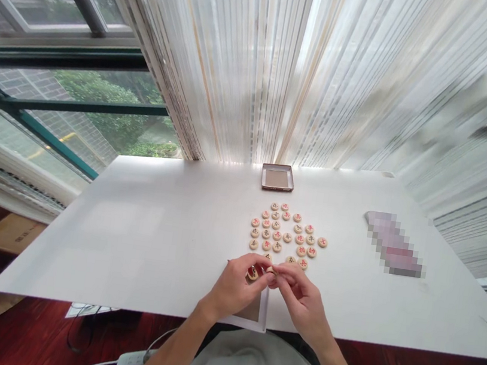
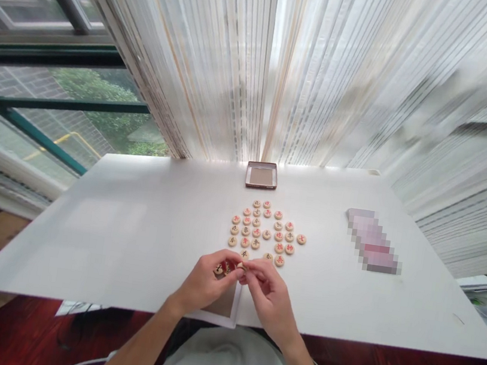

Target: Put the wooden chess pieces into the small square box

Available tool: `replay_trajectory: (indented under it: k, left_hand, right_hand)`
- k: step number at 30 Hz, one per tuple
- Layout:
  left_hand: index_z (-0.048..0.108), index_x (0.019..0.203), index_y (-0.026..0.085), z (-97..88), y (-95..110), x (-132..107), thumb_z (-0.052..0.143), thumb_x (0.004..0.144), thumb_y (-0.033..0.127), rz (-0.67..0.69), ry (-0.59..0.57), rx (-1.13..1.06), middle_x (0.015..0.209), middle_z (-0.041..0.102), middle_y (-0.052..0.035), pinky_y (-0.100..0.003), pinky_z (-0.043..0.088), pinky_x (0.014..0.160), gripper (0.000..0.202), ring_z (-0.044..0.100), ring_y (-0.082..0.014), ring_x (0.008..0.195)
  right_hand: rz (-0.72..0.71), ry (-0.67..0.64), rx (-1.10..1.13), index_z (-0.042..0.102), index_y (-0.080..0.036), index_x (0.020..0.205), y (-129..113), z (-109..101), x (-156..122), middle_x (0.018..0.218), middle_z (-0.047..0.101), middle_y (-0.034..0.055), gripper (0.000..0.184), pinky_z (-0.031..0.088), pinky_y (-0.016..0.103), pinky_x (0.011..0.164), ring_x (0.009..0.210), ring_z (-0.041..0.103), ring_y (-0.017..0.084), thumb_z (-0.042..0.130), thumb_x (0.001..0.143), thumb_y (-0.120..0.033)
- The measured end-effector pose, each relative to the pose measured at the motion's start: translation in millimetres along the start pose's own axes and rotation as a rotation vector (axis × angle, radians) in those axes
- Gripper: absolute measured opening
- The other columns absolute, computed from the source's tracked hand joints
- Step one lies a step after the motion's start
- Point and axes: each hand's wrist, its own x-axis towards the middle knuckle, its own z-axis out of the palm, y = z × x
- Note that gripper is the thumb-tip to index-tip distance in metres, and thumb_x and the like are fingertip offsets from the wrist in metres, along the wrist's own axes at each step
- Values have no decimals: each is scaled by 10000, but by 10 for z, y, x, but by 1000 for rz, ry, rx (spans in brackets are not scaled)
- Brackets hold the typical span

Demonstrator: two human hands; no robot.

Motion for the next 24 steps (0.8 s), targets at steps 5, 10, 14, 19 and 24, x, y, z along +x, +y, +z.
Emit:
replay_trajectory:
  k: [5, 10, 14, 19, 24]
  left_hand:
    - [682, 1050, 202, -11, -6, 9, 637, 923, 302, -52, 7, -140, 938, 737, -35, -267, 547, 775, 168, 686, -158, 825]
    - [688, 1053, 190, -13, -78, 16, 643, 922, 341, -129, 30, -293, 987, 730, -57, -280, 582, 777, 204, 704, -156, 790]
    - [697, 1053, 186, 5, -107, 10, 652, 918, 349, -164, 21, -351, 1014, 729, -65, -289, 597, 810, 216, 721, -177, 857]
    - [697, 1053, 188, -12, -140, 1, 676, 897, 357, -195, 49, -403, 1020, 723, -67, -289, 618, 763, 230, 715, -173, 832]
    - [671, 1086, 183, -135, -267, 17, 710, 869, 337, -203, 126, -382, 1030, 707, -77, -302, 623, 775, 269, 716, -191, 886]
  right_hand:
    - [35, -12, -31, 669, -264, 1151, -37, 2, -8, 1077, 652, 56, 192, 607, 353, 860, 937, 695, 198, 603, 972, -286]
    - [47, -6, -64, 652, -261, 1166, 14, -20, -26, 1086, 651, 60, 210, 598, 362, 876, 952, 685, 199, 618, 961, -290]
    - [46, -2, -83, 654, -262, 1156, 28, -22, -10, 1091, 657, 58, 208, 598, 365, 892, 996, 679, 210, 626, 953, -293]
    - [17, -10, -215, 644, -263, 1158, -18, -21, -12, 1081, 657, 58, 196, 597, 352, 864, 984, 669, 206, 585, 973, -284]
    - [-51, -114, -487, 654, -265, 1145, -5, -48, -115, 1092, 644, 62, 197, 586, 318, 780, 828, 655, 170, 552, 978, -245]
